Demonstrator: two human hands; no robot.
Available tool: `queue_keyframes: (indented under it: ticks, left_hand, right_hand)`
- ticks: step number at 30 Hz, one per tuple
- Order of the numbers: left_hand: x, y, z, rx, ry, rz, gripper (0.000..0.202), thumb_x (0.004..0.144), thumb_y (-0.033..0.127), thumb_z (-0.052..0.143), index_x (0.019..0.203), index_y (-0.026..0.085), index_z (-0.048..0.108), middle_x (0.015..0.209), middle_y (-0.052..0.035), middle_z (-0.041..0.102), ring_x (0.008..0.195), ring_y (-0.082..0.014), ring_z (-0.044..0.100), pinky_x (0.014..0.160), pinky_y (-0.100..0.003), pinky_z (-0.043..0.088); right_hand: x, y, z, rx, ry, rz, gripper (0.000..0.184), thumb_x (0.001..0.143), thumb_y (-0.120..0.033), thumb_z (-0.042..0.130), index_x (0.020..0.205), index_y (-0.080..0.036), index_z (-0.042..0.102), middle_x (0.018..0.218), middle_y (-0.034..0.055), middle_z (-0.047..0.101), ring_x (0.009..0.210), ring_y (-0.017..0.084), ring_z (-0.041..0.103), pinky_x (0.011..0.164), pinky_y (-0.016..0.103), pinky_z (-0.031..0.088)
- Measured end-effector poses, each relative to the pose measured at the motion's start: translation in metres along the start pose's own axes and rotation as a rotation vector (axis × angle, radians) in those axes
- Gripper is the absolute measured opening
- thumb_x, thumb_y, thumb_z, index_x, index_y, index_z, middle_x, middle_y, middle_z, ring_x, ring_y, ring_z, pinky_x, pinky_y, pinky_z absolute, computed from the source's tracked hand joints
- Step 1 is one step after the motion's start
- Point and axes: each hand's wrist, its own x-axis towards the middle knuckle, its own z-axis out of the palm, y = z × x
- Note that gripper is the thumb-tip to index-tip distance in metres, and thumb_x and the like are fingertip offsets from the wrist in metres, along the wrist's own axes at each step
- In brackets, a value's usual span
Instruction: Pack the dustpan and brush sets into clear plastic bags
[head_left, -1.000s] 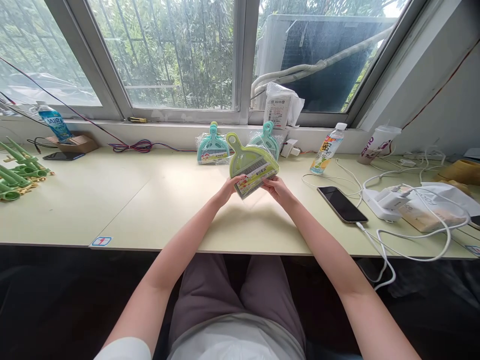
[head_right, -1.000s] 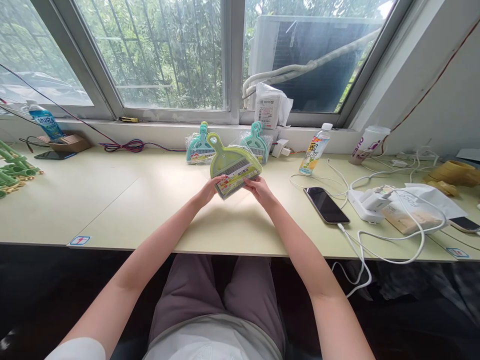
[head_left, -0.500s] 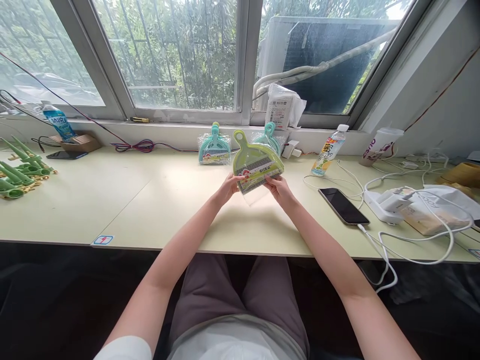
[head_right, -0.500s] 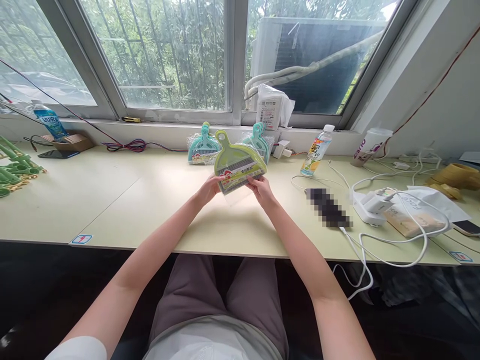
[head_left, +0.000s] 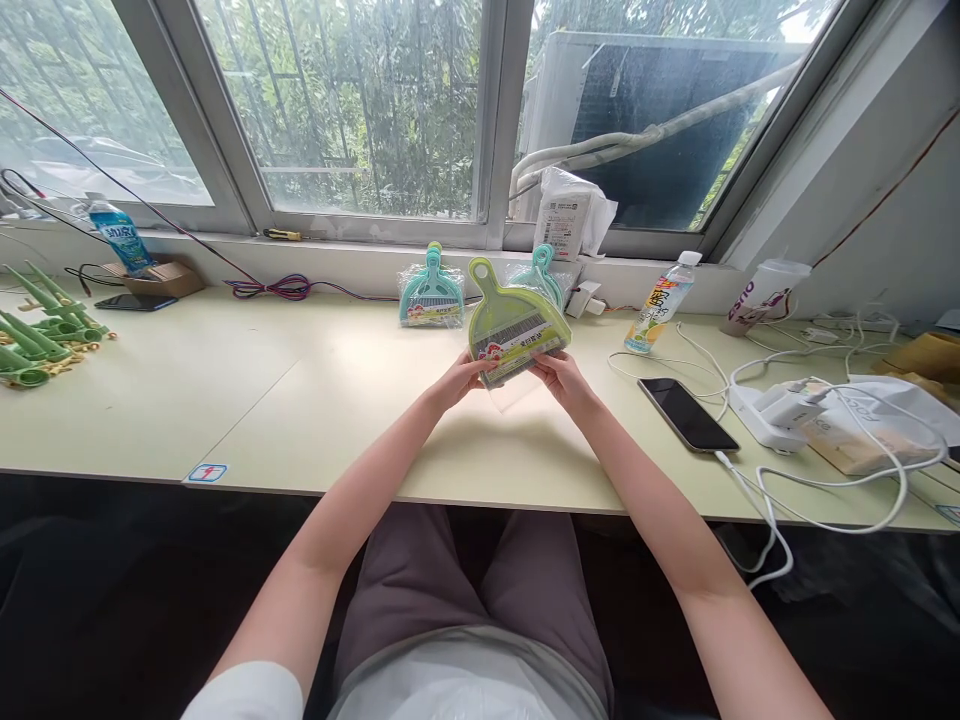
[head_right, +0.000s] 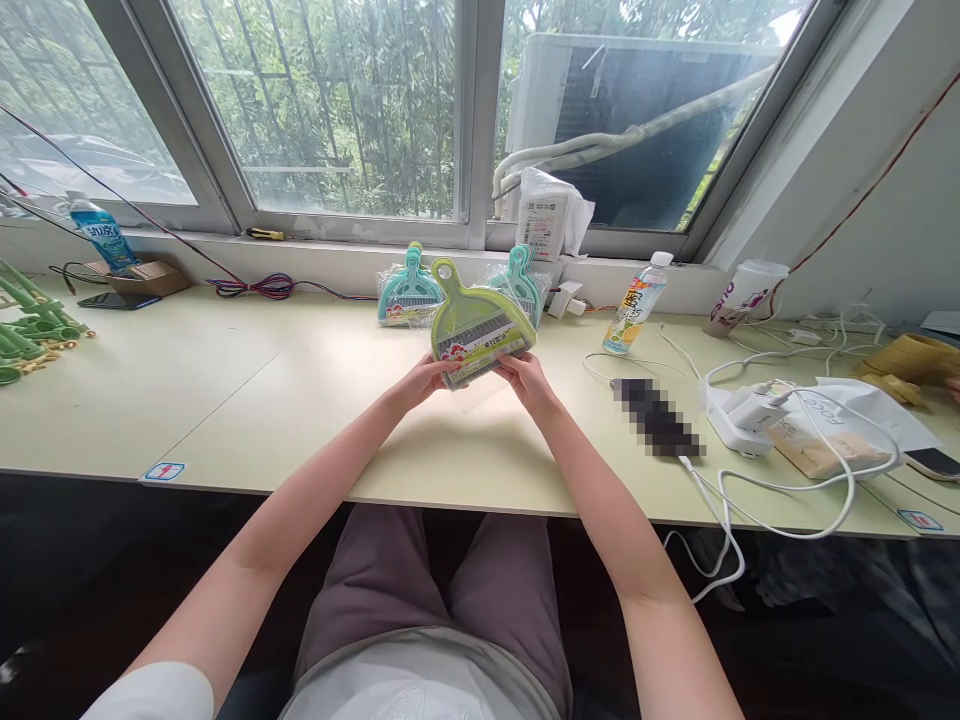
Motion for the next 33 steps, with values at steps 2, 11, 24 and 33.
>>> queue_keyframes:
  ticks: [2, 11, 24, 33]
  left_hand:
    - [0.000, 0.000, -0.001, 0.003, 0.001, -0.011, 0.053, 0.071, 0.023, 0.071, 0.121, 0.018, 0.053, 0.128, -0.0134, 0.060, 0.108, -0.0278, 0.061, 0.088, -0.049, 0.055]
    - [0.000, 0.002, -0.003, 0.039, -0.021, -0.033, 0.054, 0.073, 0.023, 0.065, 0.124, 0.018, 0.050, 0.121, -0.0139, 0.064, 0.092, -0.0262, 0.069, 0.082, -0.045, 0.056]
    - [0.005, 0.008, -0.028, -0.060, 0.091, -0.048, 0.051, 0.076, 0.025, 0.054, 0.124, 0.009, 0.050, 0.115, -0.0163, 0.067, 0.087, -0.0268, 0.071, 0.074, -0.036, 0.056]
    - [0.005, 0.007, -0.033, -0.106, 0.130, -0.124, 0.048, 0.076, 0.024, 0.053, 0.122, 0.008, 0.054, 0.114, -0.0164, 0.068, 0.084, -0.0257, 0.071, 0.065, -0.032, 0.057]
  right_hand:
    - [0.000, 0.000, 0.001, -0.004, 0.004, 0.003, 0.034, 0.065, -0.016, 0.078, 0.098, -0.018, 0.069, 0.098, 0.0058, 0.074, 0.109, 0.028, 0.065, 0.099, 0.041, 0.055]
    - [0.001, 0.002, 0.001, -0.064, -0.032, 0.025, 0.025, 0.070, -0.018, 0.075, 0.094, -0.017, 0.068, 0.098, 0.0060, 0.074, 0.104, 0.025, 0.067, 0.096, 0.038, 0.056]
    - [0.000, -0.016, -0.029, -1.058, 0.210, -0.496, 0.027, 0.091, -0.031, 0.049, 0.106, -0.021, 0.069, 0.104, 0.0086, 0.073, 0.091, 0.024, 0.070, 0.080, 0.039, 0.057]
    - [0.003, 0.000, -0.020, -1.410, -0.064, -0.873, 0.059, 0.083, -0.014, 0.056, 0.138, -0.030, 0.047, 0.150, -0.0001, 0.041, 0.140, 0.026, 0.032, 0.113, 0.050, 0.034]
